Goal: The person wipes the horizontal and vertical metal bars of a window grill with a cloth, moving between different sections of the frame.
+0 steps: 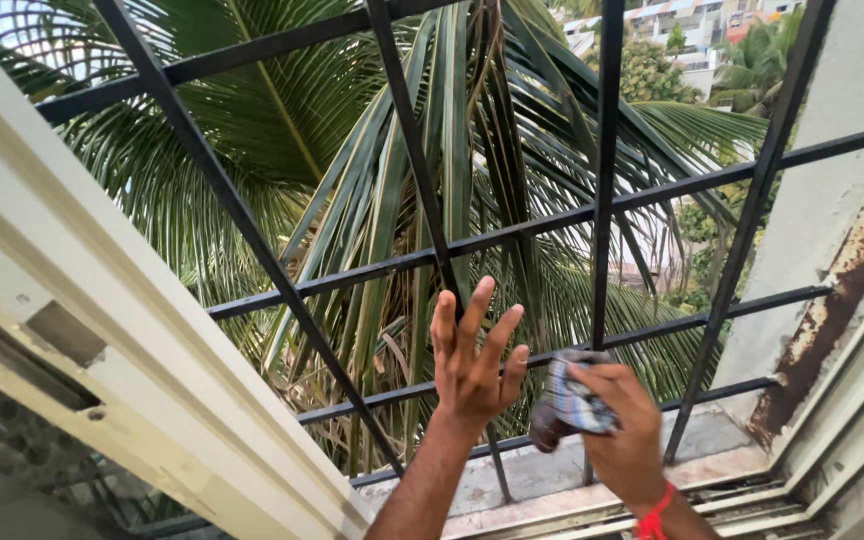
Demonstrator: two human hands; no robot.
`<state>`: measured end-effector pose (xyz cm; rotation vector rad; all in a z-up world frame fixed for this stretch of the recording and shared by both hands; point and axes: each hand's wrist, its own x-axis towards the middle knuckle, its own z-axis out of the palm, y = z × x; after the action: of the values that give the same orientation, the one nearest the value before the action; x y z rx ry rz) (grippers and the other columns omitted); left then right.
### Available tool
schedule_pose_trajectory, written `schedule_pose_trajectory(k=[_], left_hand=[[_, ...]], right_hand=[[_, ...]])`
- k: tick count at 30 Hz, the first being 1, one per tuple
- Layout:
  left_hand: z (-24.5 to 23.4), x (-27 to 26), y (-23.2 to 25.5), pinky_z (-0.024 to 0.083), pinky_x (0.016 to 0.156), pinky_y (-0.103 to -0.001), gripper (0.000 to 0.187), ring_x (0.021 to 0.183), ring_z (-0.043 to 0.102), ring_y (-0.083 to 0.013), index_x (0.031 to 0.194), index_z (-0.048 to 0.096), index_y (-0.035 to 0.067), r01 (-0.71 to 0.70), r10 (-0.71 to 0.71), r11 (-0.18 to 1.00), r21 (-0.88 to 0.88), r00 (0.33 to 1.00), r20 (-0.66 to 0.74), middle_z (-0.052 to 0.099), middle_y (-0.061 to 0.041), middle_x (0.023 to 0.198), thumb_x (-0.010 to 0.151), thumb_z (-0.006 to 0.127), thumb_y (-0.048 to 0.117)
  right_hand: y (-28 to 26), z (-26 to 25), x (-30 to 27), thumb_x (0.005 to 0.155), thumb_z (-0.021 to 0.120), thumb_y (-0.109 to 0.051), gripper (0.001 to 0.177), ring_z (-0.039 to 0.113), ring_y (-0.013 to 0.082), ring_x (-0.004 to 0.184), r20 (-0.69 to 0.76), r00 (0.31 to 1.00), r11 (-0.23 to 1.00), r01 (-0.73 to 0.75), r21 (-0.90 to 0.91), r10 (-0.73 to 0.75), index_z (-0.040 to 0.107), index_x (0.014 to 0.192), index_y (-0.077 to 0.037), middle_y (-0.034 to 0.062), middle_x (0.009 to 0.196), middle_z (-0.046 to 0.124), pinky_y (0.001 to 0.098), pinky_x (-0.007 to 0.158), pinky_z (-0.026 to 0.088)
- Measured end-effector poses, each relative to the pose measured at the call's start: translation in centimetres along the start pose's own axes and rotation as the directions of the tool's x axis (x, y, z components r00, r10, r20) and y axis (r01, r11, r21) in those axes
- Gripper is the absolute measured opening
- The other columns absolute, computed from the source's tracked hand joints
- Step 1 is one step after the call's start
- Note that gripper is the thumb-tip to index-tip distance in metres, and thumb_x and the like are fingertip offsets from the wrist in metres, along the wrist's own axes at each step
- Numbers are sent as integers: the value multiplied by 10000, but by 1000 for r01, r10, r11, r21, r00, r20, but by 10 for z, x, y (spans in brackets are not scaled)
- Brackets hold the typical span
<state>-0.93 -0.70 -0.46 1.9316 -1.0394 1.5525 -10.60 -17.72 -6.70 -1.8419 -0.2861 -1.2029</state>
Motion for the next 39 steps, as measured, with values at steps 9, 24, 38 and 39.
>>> schedule_pose_trajectory(k=[9, 24, 38, 39], left_hand=[[-4, -14, -2, 250, 1314, -558, 662, 1609, 194, -364, 1458, 606, 181, -24, 24, 999, -33, 1000, 7, 388, -168, 1658, 1107, 237, 605], [-25, -27, 9, 293, 1334, -596, 730, 1595, 335, -426, 1485, 537, 160, 34, -39, 969, -244, 999, -17, 421, -225, 1652, 1050, 304, 698], [-100, -130, 31, 565, 670, -311, 437, 813, 677, -236, 1144, 596, 121, 482, -507, 847, -224, 860, -67, 620, -113, 1020, 801, 798, -60], [-105, -126, 18, 542, 679, -320, 407, 815, 659, -231, 1123, 592, 134, 468, -483, 874, -133, 867, -122, 603, -92, 989, 834, 798, -64]], right_hand=[[4, 18, 12, 638, 780, 28, 531, 682, 227, 847, -19, 999, 992, 34, -118, -37, 754, 1150, -113, 79, 966, 680, 339, 741, 563], [-45, 43, 5, 691, 745, 61, 468, 748, 247, 936, 185, 982, 992, -58, 113, 37, 721, 1147, -43, 113, 1041, 735, 313, 799, 579], [-58, 19, -23, 807, 744, -79, 547, 587, 249, 1259, 460, 888, 934, -148, 326, -19, 594, 1333, -66, 117, 1394, 584, 357, 1008, 518], [-57, 15, -16, 809, 744, -108, 532, 590, 255, 1260, 400, 916, 958, -95, 272, -22, 597, 1319, -78, 123, 1411, 576, 362, 1010, 526]])
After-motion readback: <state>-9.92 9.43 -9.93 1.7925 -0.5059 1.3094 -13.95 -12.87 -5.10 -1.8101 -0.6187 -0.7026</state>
